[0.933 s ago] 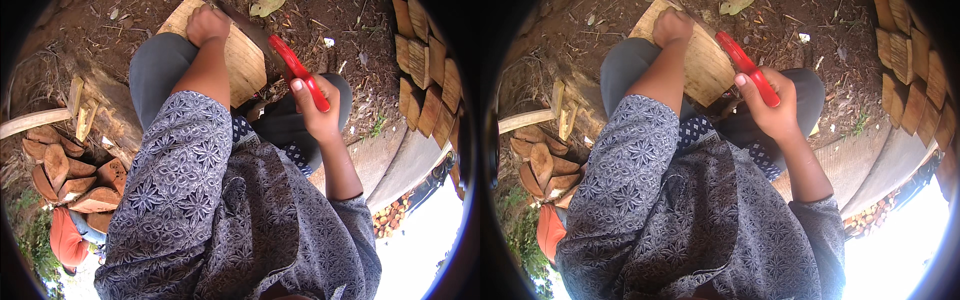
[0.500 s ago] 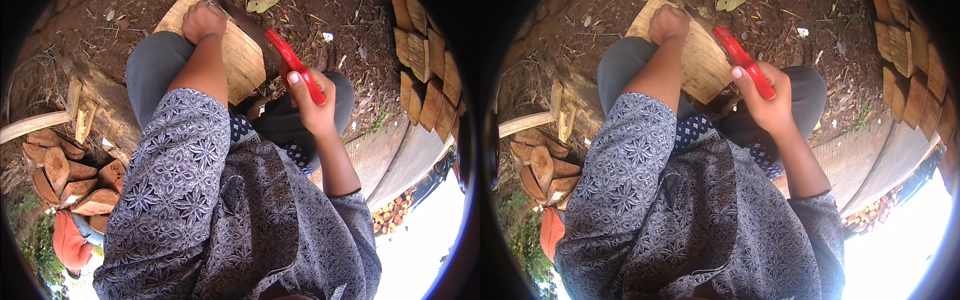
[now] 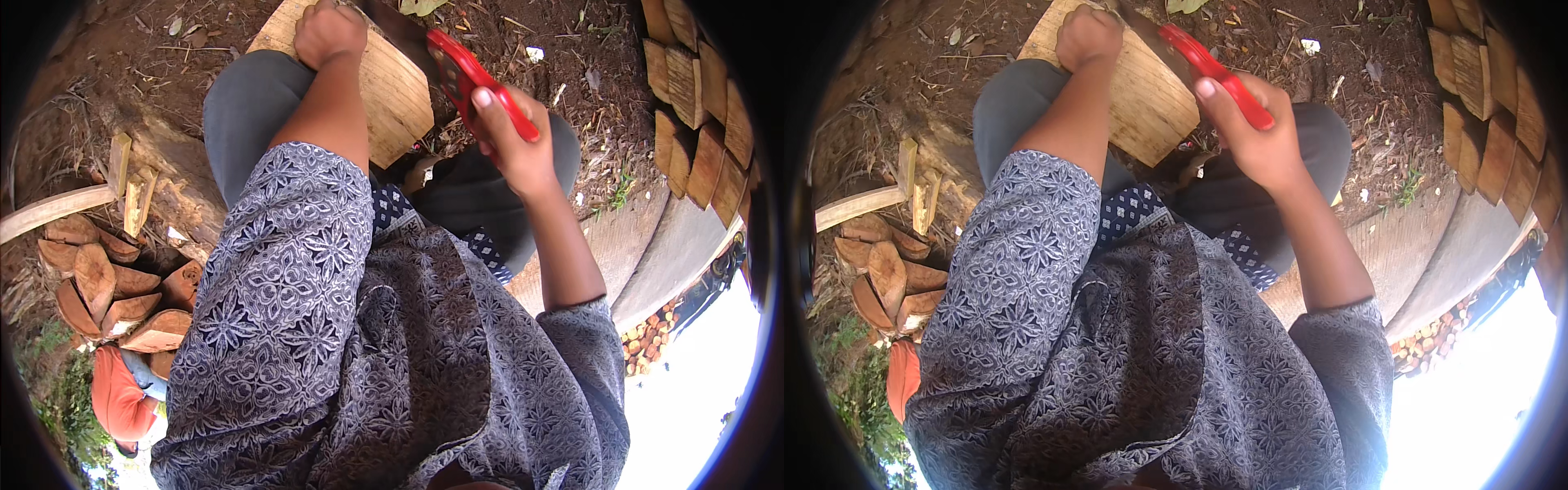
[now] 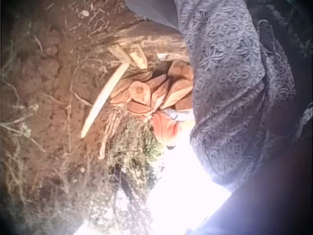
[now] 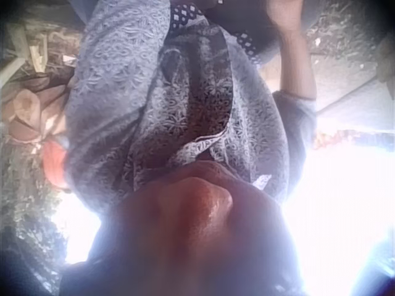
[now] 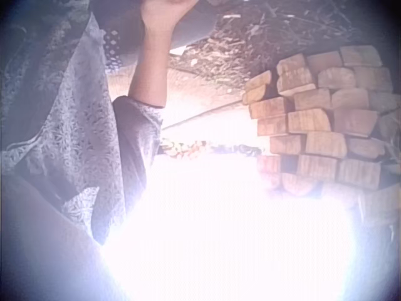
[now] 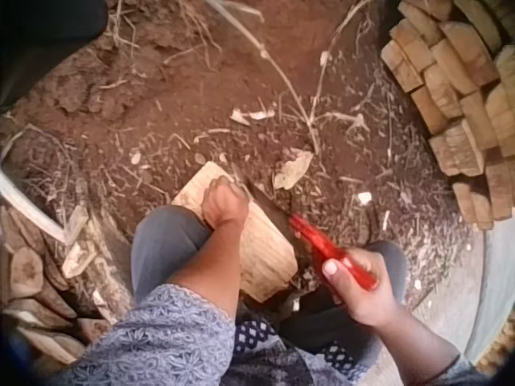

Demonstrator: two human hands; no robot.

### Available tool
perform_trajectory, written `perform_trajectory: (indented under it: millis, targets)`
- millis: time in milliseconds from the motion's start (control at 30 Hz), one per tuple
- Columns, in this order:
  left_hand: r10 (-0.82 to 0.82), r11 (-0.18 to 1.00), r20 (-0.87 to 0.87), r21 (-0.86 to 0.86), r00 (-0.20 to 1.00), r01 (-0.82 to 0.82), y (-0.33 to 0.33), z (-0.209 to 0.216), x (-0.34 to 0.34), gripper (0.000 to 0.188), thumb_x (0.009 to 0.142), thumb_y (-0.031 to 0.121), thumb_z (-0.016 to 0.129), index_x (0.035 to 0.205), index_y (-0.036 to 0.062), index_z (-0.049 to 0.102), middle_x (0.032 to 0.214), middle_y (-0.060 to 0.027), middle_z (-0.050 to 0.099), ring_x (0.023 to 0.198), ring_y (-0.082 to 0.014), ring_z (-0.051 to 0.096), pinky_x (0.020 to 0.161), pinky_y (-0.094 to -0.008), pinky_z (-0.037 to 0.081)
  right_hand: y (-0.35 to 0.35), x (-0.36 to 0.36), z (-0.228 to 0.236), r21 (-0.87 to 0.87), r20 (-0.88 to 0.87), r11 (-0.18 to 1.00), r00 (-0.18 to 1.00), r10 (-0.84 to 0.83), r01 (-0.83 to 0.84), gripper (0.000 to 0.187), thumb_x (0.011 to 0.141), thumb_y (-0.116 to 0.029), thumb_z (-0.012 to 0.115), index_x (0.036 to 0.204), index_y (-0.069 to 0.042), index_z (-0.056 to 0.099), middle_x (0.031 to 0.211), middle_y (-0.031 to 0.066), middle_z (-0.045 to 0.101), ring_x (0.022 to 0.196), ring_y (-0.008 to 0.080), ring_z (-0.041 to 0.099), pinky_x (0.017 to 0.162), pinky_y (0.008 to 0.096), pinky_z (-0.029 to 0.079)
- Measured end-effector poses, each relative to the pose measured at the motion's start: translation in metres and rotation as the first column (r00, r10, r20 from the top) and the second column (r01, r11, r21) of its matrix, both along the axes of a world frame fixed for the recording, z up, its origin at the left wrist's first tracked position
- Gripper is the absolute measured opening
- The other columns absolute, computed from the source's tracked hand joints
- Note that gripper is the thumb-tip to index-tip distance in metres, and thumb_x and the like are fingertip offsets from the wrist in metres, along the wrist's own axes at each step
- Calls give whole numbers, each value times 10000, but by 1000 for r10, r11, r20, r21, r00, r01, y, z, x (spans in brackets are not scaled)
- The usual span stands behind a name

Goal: The person sits on the ground and uses a hand saw to cut a piece of wood. They hold the wood steady with one hand and saw through it with the other, then inspect the cut piece.

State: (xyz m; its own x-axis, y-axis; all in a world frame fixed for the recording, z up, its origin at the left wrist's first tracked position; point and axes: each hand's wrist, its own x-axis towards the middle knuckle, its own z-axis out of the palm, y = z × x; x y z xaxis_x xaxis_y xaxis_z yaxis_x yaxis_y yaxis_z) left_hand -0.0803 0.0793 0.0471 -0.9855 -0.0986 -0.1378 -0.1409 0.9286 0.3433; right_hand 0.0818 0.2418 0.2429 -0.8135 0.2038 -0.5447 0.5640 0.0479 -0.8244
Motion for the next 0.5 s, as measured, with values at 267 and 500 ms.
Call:
perform_trajectory:
  millis: [267,500]
  targets:
    - [-10,1000,-6,-18,1000,10,-11,-24,0,337,938,298,466,1024,84,712,1122,-146,712,1072,-373,658,908,-512,534,1,14,8,14,65,999,997,-36,35,351,988,-316,726,755,-71,633,633,-48,549,555,41,506,514,251,406]
    - [2,1000,-13,4,1000,-2,-4,-17,-2,337,936,300,468,1017,82,713,1109,-152,712,1057,-378,659,908,-514,531,-20,-21,-30,71,-38,997,999,-11,14,366,984,-324,732,760,-49,643,659,-55,536,634,27,462,569,245,378]
